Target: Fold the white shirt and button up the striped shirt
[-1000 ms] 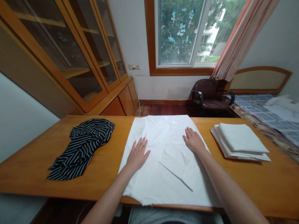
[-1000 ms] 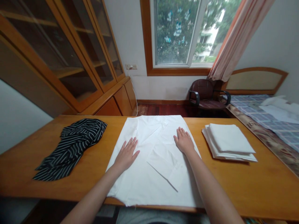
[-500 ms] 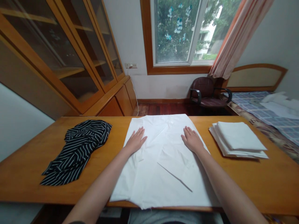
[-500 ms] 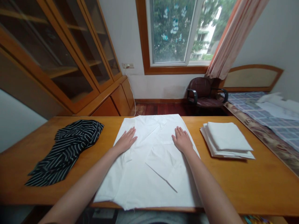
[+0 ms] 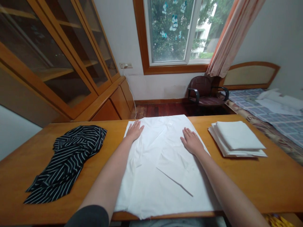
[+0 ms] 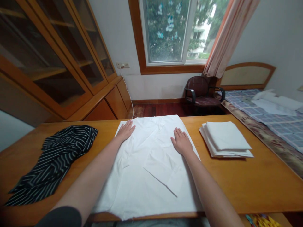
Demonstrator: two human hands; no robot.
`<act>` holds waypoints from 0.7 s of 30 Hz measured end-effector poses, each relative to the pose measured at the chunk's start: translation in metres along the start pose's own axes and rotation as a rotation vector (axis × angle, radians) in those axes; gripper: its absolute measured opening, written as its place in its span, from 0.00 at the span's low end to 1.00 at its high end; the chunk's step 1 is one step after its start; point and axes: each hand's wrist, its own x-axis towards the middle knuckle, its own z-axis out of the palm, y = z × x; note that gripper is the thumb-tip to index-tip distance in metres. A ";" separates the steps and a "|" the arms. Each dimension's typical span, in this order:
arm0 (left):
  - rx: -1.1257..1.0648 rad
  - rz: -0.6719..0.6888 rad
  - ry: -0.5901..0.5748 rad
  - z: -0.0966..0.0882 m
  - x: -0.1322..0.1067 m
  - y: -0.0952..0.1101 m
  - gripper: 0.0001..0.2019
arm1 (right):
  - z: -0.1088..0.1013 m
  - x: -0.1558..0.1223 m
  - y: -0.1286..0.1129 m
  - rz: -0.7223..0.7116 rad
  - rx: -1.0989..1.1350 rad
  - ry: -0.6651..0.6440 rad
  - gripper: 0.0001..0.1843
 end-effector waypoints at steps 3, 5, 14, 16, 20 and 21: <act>0.010 -0.018 0.008 0.000 0.006 -0.004 0.34 | 0.000 0.000 0.000 0.001 -0.003 0.001 0.33; 0.016 -0.025 0.022 0.000 0.009 -0.007 0.33 | 0.000 0.000 0.000 0.001 0.003 0.001 0.33; -0.093 -0.006 0.129 -0.005 0.007 -0.017 0.27 | -0.004 -0.001 -0.003 0.017 0.014 0.011 0.33; -0.101 -0.034 0.234 -0.009 -0.007 -0.023 0.26 | -0.004 -0.001 -0.003 0.017 0.017 0.016 0.33; -0.043 -0.148 0.301 -0.017 -0.057 -0.040 0.30 | -0.004 -0.001 -0.004 0.023 0.017 0.024 0.33; -0.051 -0.189 0.280 -0.019 -0.071 -0.044 0.32 | -0.004 -0.001 -0.004 0.025 0.018 0.025 0.33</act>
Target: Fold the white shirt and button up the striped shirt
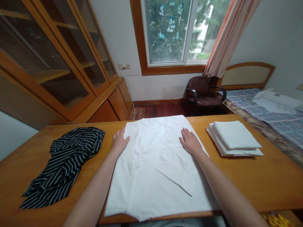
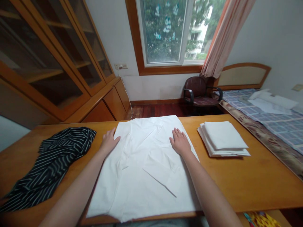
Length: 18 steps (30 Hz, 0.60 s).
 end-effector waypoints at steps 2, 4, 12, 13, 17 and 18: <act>-0.067 -0.095 -0.069 -0.013 -0.025 -0.011 0.36 | 0.000 0.000 0.000 0.001 0.001 0.004 0.32; -0.173 -0.201 -0.159 -0.027 -0.048 -0.018 0.42 | -0.001 0.000 -0.001 -0.002 -0.002 0.015 0.31; -0.794 -0.264 -0.428 -0.056 -0.097 -0.005 0.40 | -0.009 -0.005 -0.005 -0.013 -0.006 0.056 0.26; -0.787 -0.263 -0.399 -0.058 -0.096 -0.004 0.39 | -0.011 -0.006 -0.005 -0.021 0.001 0.052 0.26; -0.644 -0.257 -0.236 -0.072 -0.090 -0.009 0.39 | -0.019 -0.017 -0.011 -0.109 0.042 0.026 0.26; -0.591 -0.244 -0.206 -0.077 -0.088 -0.011 0.38 | -0.020 -0.021 -0.013 -0.142 0.059 0.016 0.26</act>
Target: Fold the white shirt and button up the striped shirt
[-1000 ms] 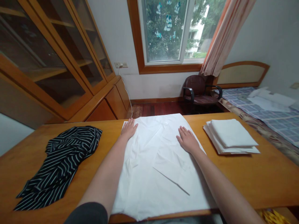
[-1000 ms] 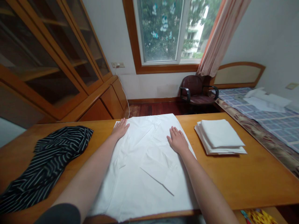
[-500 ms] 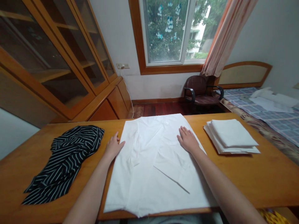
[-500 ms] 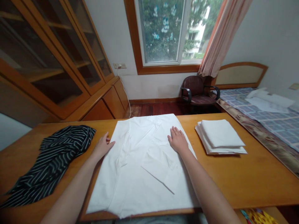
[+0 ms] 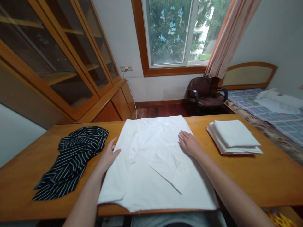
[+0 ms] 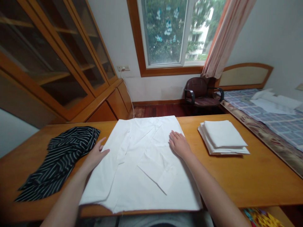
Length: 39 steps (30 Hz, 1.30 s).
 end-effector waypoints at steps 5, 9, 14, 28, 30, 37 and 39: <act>0.289 0.132 0.056 -0.021 0.001 0.020 0.34 | 0.006 -0.015 -0.011 -0.118 0.058 -0.045 0.26; 0.437 0.334 -0.040 -0.012 0.000 0.062 0.32 | 0.010 -0.018 -0.015 -0.110 0.051 -0.029 0.26; 0.450 0.543 -0.199 0.038 -0.011 0.112 0.31 | 0.009 -0.018 -0.015 -0.100 0.054 -0.023 0.26; 0.470 0.726 -0.276 0.095 -0.023 0.094 0.20 | 0.008 -0.018 -0.015 -0.110 0.078 -0.001 0.25; 0.575 0.676 -0.229 0.101 -0.011 0.079 0.22 | 0.008 -0.018 -0.014 -0.111 0.084 0.009 0.25; 0.737 0.455 -0.124 0.129 0.012 0.064 0.25 | 0.009 -0.018 -0.017 -0.107 0.092 0.029 0.24; 0.743 0.413 -0.097 0.133 0.013 0.066 0.26 | 0.010 -0.017 -0.017 -0.106 0.090 0.032 0.24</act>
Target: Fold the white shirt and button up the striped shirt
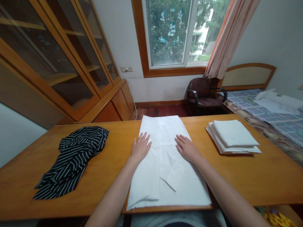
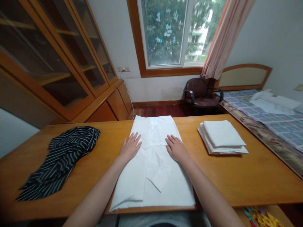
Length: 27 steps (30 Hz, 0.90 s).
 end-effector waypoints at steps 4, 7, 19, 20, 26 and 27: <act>0.020 -0.068 -0.029 -0.004 0.001 0.007 0.26 | 0.001 0.001 -0.001 -0.004 0.002 -0.002 0.24; 0.078 -0.110 -0.049 -0.012 0.005 0.013 0.25 | 0.001 0.002 -0.006 -0.023 0.005 -0.010 0.24; 0.022 0.017 0.070 0.019 0.054 0.028 0.27 | 0.008 0.008 -0.027 -0.079 0.044 -0.006 0.25; 0.014 0.014 0.079 0.021 0.055 0.025 0.27 | 0.008 0.007 -0.027 -0.078 0.044 -0.005 0.25; 0.012 0.036 0.061 0.015 0.049 0.011 0.26 | 0.008 0.007 -0.032 -0.067 0.043 -0.011 0.25; 0.020 0.031 0.056 0.012 0.046 0.007 0.26 | 0.007 0.007 -0.033 -0.064 0.045 -0.012 0.25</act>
